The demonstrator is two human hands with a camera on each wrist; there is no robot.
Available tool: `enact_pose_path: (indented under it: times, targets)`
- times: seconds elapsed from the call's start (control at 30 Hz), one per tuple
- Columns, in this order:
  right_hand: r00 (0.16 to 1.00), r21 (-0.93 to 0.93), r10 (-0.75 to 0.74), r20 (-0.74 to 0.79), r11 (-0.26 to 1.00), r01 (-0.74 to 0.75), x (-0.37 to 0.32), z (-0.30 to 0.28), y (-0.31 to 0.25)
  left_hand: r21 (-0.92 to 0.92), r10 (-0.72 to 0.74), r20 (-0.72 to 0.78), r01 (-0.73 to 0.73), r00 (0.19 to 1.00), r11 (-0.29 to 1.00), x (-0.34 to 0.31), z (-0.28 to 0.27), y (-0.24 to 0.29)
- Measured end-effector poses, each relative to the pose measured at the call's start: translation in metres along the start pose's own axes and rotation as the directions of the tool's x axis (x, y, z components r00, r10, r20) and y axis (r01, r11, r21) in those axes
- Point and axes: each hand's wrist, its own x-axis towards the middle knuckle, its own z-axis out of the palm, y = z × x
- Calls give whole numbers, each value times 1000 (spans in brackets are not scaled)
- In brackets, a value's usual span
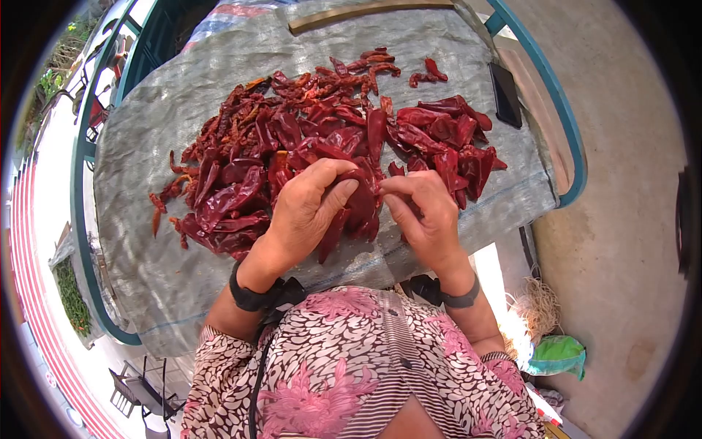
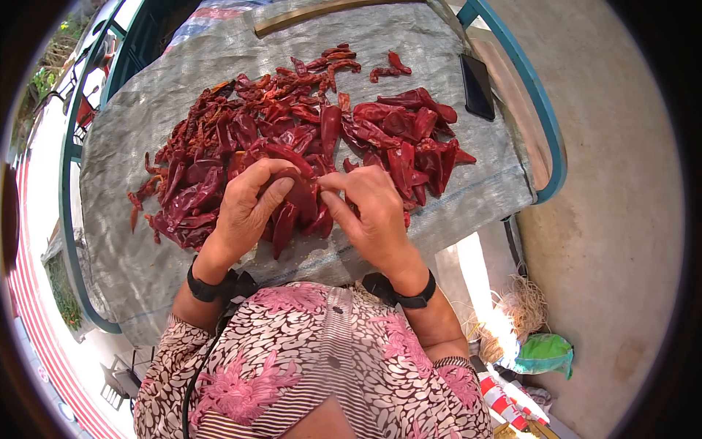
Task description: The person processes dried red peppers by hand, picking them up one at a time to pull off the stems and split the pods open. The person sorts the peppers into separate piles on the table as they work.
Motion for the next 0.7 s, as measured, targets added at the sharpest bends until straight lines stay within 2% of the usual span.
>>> enact_pose_path:
  times: [0.1,0.13,0.17,0.23,0.27,0.37,0.47,0.53,0.57,0.63,0.7]
  targets:
    - [971,-401,-99,-216,916,4,11,-9,23,-84,89,-187,-106,978,991,7,-1,-5]
    - [964,-466,-70,-255,883,-59,14,-13,25,-142,-156,-178,132,972,981,4,-5,10]
    - [954,-527,-46,-297,841,-123,18,-16,27,-132,-144,-201,119,969,984,4,-4,9]
    - [967,-592,-32,-252,796,-128,22,-19,40,-111,-117,-246,92,962,990,4,0,3]
    - [973,-624,-24,-230,771,-128,21,-19,46,-55,-43,-201,33,979,998,4,0,1]
    - [984,-542,15,-177,833,-110,19,-16,58,92,145,-33,-142,989,986,2,0,-6]
    - [954,-454,13,-298,877,-154,17,-16,39,-20,22,5,-21,1000,1000,-2,5,1]
    - [946,-77,204,-252,970,-229,12,-18,17,-116,-58,4,58,998,992,-2,7,7]
    - [935,117,290,-203,956,-271,9,-18,6,-137,-57,-6,56,998,989,-2,8,10]
    - [958,367,288,-10,892,-264,-1,-14,-1,-178,-54,-25,49,998,983,0,9,15]
    - [946,439,304,116,839,-323,-10,-12,-1,-158,-42,-27,37,999,987,0,9,5]
